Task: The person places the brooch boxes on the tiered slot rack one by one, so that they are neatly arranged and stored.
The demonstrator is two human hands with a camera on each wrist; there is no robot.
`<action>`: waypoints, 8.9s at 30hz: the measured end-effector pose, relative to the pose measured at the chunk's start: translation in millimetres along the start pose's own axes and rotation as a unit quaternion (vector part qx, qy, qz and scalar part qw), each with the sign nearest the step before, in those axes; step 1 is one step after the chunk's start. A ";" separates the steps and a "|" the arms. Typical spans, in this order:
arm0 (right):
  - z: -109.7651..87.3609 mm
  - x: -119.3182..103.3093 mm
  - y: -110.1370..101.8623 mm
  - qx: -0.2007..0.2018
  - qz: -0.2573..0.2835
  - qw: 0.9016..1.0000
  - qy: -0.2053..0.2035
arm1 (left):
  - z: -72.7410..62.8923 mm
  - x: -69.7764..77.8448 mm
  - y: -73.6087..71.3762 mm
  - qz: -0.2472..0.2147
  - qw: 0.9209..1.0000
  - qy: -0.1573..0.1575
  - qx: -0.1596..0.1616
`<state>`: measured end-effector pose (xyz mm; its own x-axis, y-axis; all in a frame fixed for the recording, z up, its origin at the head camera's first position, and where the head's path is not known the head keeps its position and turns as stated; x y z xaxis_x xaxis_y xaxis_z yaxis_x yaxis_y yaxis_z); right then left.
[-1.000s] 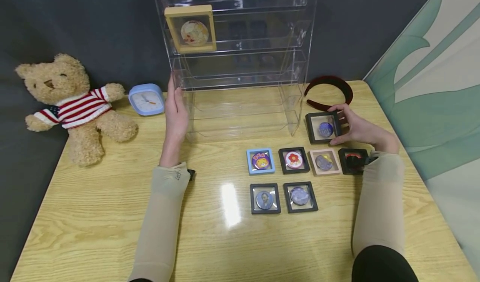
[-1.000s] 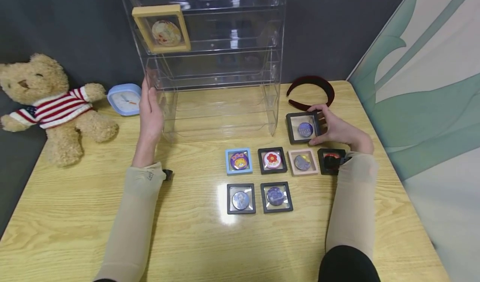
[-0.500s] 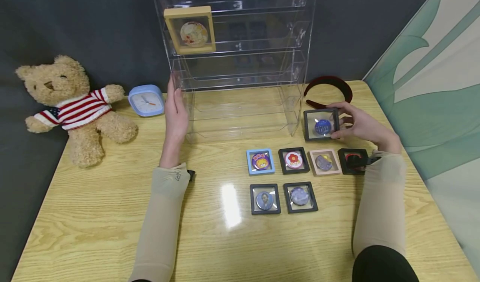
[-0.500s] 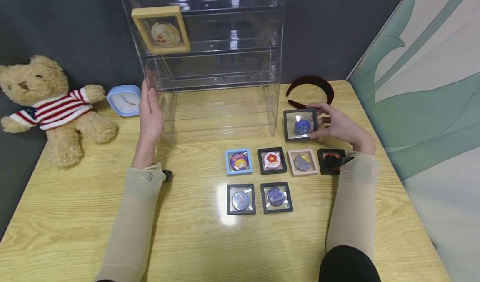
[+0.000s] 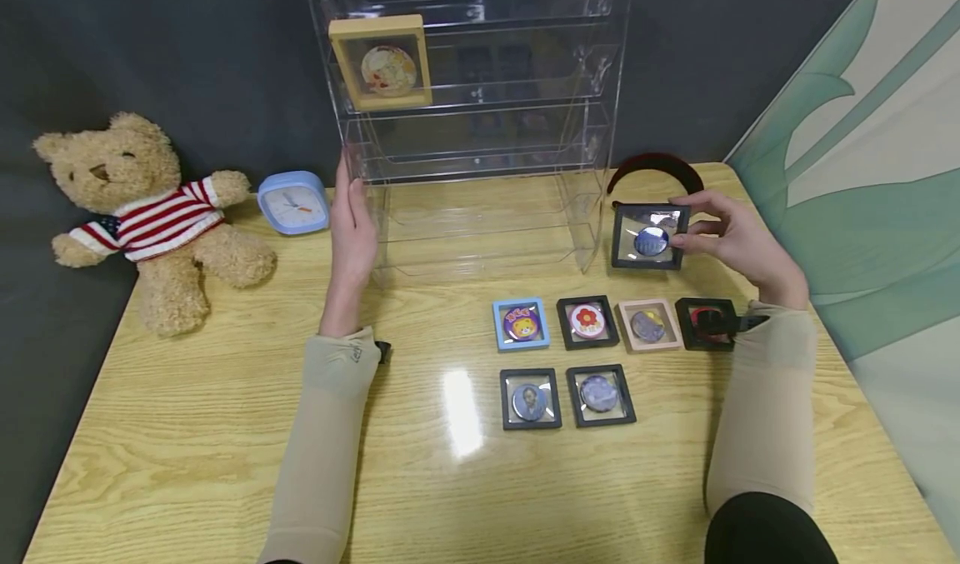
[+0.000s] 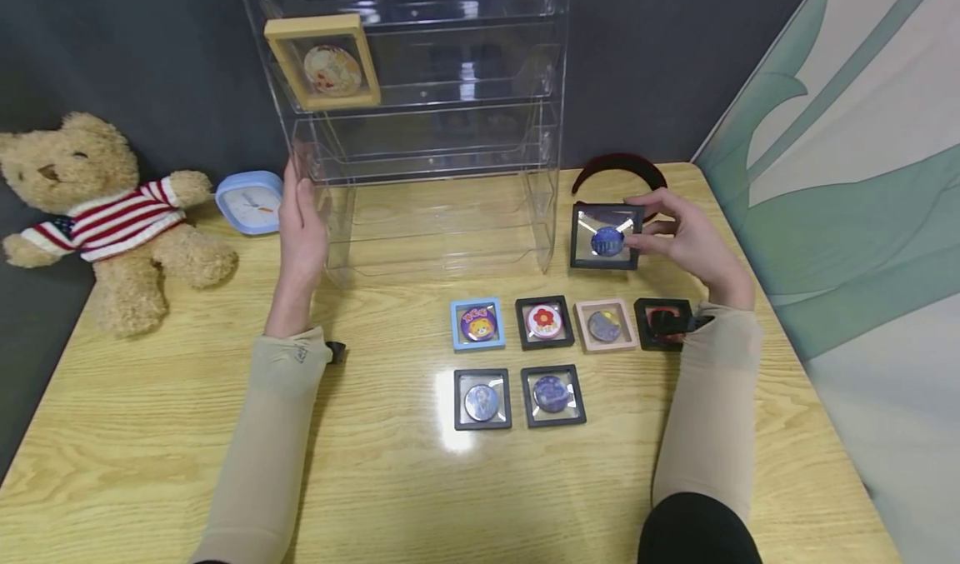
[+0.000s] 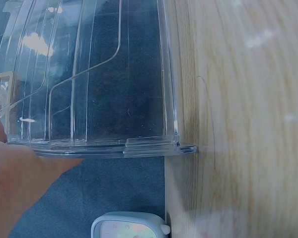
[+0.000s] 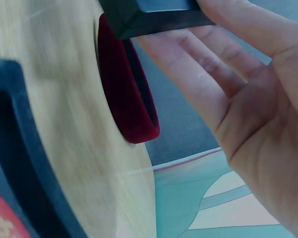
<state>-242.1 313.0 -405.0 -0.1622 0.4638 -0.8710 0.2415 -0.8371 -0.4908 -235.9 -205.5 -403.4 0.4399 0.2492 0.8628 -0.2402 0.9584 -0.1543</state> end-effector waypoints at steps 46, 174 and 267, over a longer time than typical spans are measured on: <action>21.2 -77.7 11.4 0.104 0.180 0.963 -0.173 | -0.8 -1.1 -0.1 -0.010 1.000 0.001 0.003; 158.0 -217.7 118.6 0.180 0.012 0.955 -0.236 | -4.2 4.4 2.1 -0.012 1.000 0.022 0.014; -104.5 55.4 -19.0 -0.140 -0.031 0.989 0.023 | -3.8 4.6 -3.7 0.003 1.000 -0.003 0.007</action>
<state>-155.6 384.9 -446.4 -0.1431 0.5302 -0.8357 0.4895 -0.6959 -0.5254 -229.7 -207.4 -400.7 0.4324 0.2545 0.8650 -0.2545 0.9548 -0.1536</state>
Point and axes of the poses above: each hand's wrist, its own z-axis towards the middle knuckle, its own y-axis out of the palm, x = y × z, the point moved 1 cm from there along z, towards the middle knuckle, and after that the axes turned 2 degrees about y, right-handed, at the moved point
